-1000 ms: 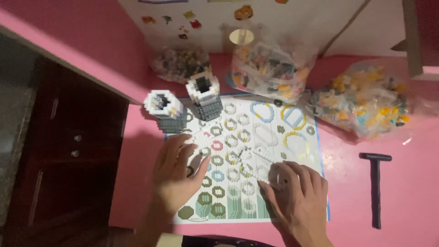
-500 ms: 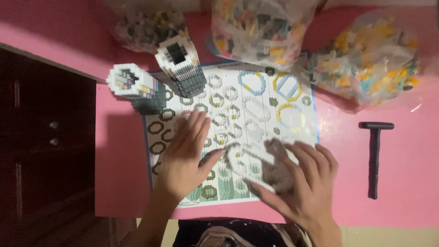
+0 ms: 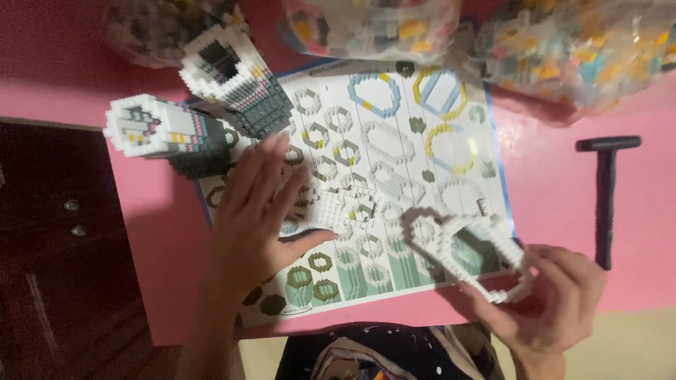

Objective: Assembling a 3D model using small interlocking plastic blocks and a rubber mallet

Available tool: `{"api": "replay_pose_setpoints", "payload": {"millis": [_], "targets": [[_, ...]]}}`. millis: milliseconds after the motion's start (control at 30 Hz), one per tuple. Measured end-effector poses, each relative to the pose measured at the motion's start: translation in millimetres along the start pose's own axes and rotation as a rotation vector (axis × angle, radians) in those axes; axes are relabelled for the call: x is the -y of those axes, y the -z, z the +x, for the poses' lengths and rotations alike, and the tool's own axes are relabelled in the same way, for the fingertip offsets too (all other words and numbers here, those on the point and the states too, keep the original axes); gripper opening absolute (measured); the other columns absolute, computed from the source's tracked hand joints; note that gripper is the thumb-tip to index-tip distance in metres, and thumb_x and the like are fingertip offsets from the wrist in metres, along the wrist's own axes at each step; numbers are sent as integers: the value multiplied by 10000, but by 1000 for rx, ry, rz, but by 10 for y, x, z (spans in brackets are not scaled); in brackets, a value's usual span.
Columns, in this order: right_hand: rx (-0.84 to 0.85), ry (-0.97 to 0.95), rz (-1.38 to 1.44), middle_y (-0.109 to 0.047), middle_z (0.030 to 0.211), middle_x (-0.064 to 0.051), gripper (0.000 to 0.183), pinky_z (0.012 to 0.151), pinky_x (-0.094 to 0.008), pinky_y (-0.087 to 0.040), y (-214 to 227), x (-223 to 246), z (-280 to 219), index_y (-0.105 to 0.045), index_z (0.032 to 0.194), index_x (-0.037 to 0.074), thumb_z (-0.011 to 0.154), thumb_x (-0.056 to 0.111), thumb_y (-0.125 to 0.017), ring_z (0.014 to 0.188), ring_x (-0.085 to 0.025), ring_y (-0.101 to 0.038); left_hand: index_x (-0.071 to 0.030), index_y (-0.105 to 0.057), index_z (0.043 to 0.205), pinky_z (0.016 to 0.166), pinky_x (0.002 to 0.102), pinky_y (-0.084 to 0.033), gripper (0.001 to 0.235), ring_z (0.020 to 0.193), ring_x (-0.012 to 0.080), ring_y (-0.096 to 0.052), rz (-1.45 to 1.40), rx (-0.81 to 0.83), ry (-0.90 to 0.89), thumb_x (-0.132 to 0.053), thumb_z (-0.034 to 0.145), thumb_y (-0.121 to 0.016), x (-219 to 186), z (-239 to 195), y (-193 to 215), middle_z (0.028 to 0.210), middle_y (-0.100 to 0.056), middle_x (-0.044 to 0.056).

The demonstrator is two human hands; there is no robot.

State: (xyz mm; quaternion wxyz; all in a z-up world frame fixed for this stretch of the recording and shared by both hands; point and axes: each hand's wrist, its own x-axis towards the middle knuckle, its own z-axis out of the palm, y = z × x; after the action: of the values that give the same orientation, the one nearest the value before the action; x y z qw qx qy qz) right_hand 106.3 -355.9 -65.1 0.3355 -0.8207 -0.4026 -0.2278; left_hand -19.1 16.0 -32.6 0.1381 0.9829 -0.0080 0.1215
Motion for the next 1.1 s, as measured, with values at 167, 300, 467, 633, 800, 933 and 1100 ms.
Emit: {"api": "replay_pose_setpoints", "payload": {"millis": [167, 300, 467, 633, 800, 933, 1100], "targets": [[29, -152, -30, -649, 1157, -339, 799, 933, -553, -562, 71, 39, -90, -621, 1154, -160, 780, 450, -977, 1068, -452, -623, -91, -264, 1693, 1379, 527, -342, 1259, 1636, 379, -353, 101, 109, -125, -822, 908, -923, 195, 118, 132, 1742, -326, 229], [79, -168, -85, -663, 1170, -363, 787, 959, -579, -541, 105, 78, -71, -623, 1169, -166, 828, 481, -915, 1089, -479, -627, -68, -677, 1434, 1223, 510, -510, 861, 1427, 363, -617, 115, 96, -161, -742, 921, -836, 194, 297, 181, 1638, -472, 214], [101, -179, -91, -648, 1200, -357, 803, 954, -566, -567, 100, 54, -111, -630, 1183, -165, 815, 483, -928, 1104, -468, -620, 26, -530, 1518, 1240, 496, -505, 1065, 1487, 339, -533, 35, 60, -254, -698, 895, -1000, 135, 290, 0, 1614, -508, 199], [148, -136, -104, -663, 1172, -362, 786, 967, -580, -558, 115, 134, 26, -642, 1169, -179, 840, 476, -925, 1082, -472, -624, -76, -346, 1644, 1352, 599, -372, 1229, 1596, 349, -469, -137, 52, -285, -801, 916, -1020, 142, 212, -63, 1703, -414, 161], [226, 20, -44, -698, 1140, -328, 924, 918, -546, -518, -143, 430, 523, -649, 1134, -173, 787, 635, -933, 1030, -429, -622, -16, -529, 1523, 1335, 554, -355, 1115, 1524, 355, -505, -181, 30, -203, -846, 826, -791, 283, 213, 95, 1605, -524, 201], [316, 64, 65, -693, 1181, -203, 764, 902, -500, -475, -499, 709, 914, -689, 1121, -8, 833, 679, -860, 1048, -373, -661, 4, -483, 1531, 1284, 535, -482, 1131, 1507, 387, -552, -302, 70, -115, -563, 747, -1067, 385, 95, 154, 1617, -505, 216], [355, 113, 44, -689, 1235, -199, 729, 913, -485, -440, -796, 793, 1011, -642, 1132, 21, 892, 680, -842, 1080, -356, -638, -218, -277, 1690, 1361, 553, -398, 1052, 1679, 385, -370, -398, 164, -102, -431, 943, -987, 408, 96, 137, 1789, -314, 148]]}}
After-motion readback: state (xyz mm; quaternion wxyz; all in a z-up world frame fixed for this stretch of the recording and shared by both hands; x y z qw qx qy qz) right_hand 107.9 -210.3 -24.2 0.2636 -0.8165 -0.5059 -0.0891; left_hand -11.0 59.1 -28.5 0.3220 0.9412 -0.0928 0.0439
